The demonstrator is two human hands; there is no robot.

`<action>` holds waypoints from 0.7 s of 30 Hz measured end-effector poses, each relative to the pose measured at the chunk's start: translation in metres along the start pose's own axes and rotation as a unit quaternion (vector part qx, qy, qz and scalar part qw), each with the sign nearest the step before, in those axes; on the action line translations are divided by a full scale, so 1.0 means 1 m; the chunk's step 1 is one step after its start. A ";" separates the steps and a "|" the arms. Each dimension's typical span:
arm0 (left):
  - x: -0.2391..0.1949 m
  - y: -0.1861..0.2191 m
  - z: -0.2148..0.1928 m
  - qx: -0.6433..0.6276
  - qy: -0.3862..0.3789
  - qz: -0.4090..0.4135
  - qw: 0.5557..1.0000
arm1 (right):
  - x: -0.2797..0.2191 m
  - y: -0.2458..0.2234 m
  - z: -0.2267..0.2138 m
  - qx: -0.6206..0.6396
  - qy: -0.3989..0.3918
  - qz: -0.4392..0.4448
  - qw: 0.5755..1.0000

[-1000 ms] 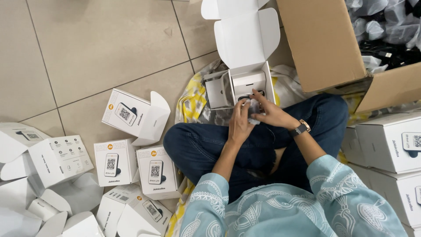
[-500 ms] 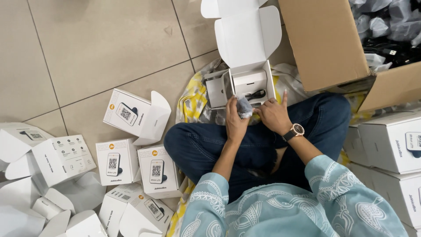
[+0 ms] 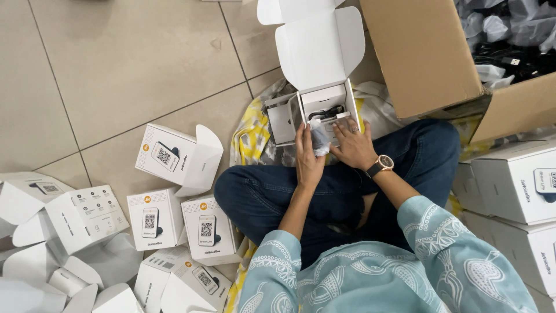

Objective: The person packs electronic devices and cables into individual product boxes.

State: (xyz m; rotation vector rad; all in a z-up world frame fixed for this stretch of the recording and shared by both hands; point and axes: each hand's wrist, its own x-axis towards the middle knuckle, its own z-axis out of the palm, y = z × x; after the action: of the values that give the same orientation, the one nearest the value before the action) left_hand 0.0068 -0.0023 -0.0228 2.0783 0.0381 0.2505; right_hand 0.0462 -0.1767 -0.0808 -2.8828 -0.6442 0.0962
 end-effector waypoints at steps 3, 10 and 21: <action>0.011 0.006 0.000 0.046 -0.043 0.011 0.998 | 0.000 0.003 0.006 -0.018 -0.001 -0.006 1.000; 0.070 -0.017 0.039 0.209 -0.160 0.006 0.965 | 0.008 0.000 -0.003 -0.010 -0.130 0.030 0.991; 0.081 -0.027 0.060 0.249 -0.158 0.055 0.954 | 0.009 -0.007 -0.016 -0.031 -0.127 0.032 0.991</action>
State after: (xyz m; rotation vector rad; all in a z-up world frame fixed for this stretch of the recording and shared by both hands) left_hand 0.0995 -0.0299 -0.0617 2.6041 -0.2329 -0.0366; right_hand 0.0535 -0.1694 -0.0642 -2.9780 -0.6045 0.4681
